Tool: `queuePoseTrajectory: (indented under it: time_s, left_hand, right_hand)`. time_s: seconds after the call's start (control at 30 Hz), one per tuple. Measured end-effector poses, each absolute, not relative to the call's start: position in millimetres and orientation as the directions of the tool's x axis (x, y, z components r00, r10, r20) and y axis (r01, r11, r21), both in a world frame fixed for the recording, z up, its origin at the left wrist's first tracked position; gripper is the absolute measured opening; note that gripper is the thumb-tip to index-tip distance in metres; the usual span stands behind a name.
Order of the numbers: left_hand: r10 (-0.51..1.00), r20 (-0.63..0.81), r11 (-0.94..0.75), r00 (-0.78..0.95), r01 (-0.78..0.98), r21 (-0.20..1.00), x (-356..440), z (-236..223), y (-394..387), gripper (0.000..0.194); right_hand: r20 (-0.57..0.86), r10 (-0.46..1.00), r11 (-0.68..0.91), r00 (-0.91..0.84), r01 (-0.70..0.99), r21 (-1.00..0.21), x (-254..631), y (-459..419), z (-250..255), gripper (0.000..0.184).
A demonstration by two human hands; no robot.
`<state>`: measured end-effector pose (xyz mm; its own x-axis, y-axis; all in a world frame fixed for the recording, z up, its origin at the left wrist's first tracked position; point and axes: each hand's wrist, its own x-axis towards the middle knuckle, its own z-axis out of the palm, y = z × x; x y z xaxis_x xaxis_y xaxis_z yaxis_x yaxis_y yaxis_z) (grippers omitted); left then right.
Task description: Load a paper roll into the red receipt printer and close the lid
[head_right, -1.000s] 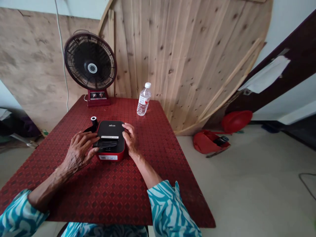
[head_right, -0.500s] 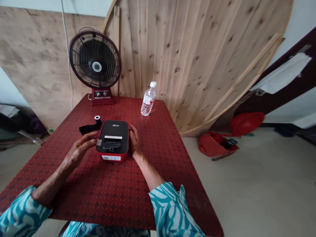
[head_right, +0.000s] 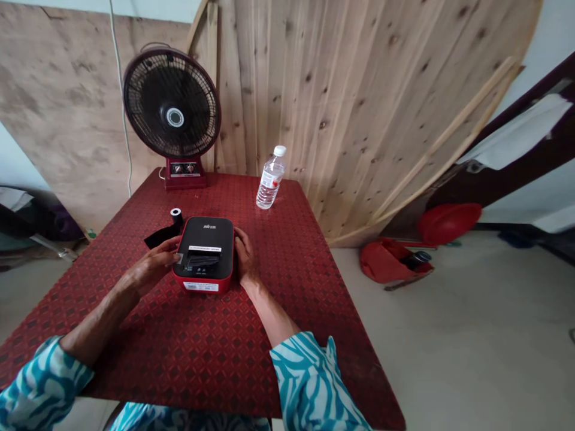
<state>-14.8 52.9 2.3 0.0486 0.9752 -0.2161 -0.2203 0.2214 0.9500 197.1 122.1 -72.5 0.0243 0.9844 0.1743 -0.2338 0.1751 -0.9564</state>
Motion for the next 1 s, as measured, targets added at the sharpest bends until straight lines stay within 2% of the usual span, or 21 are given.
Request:
queuePoseTrajectory:
  time_s: [0.17,0.4,0.7,0.77,0.87,0.93,1.0]
  left_hand:
    - [0.979,-0.177,0.193,0.098,-0.197,0.961,-13,2,55,0.064]
    - [0.969,-0.224,0.242,0.102,-0.227,0.943,-16,-1,57,0.065]
    - [0.978,-0.171,0.193,0.124,-0.204,0.960,-18,-5,58,0.069]
    - [0.983,-0.116,0.130,0.141,-0.100,0.986,-22,0,58,0.064]
    - [0.995,0.049,-0.068,0.089,0.220,0.973,-23,18,60,0.053]
    - [0.972,0.188,-0.233,0.141,0.468,0.852,-16,33,68,0.041]
    - [0.924,0.226,-0.381,0.309,0.669,0.638,-4,47,80,0.031]
  right_hand:
    - [0.187,0.982,0.190,0.037,-0.202,-0.961,198,122,-73,0.040]
    - [0.175,0.980,0.189,0.095,-0.153,-0.970,196,121,-65,0.040]
    - [0.204,0.977,0.211,0.064,-0.143,-0.967,197,123,-67,0.041]
    - [0.206,0.977,0.211,0.053,-0.142,-0.967,197,123,-66,0.041]
    - [0.198,0.979,0.204,0.054,-0.158,-0.966,197,123,-66,0.042]
    - [0.201,0.978,0.207,0.052,-0.182,-0.961,196,124,-67,0.043]
    - [0.208,0.977,0.213,0.047,-0.211,-0.954,196,125,-70,0.044]
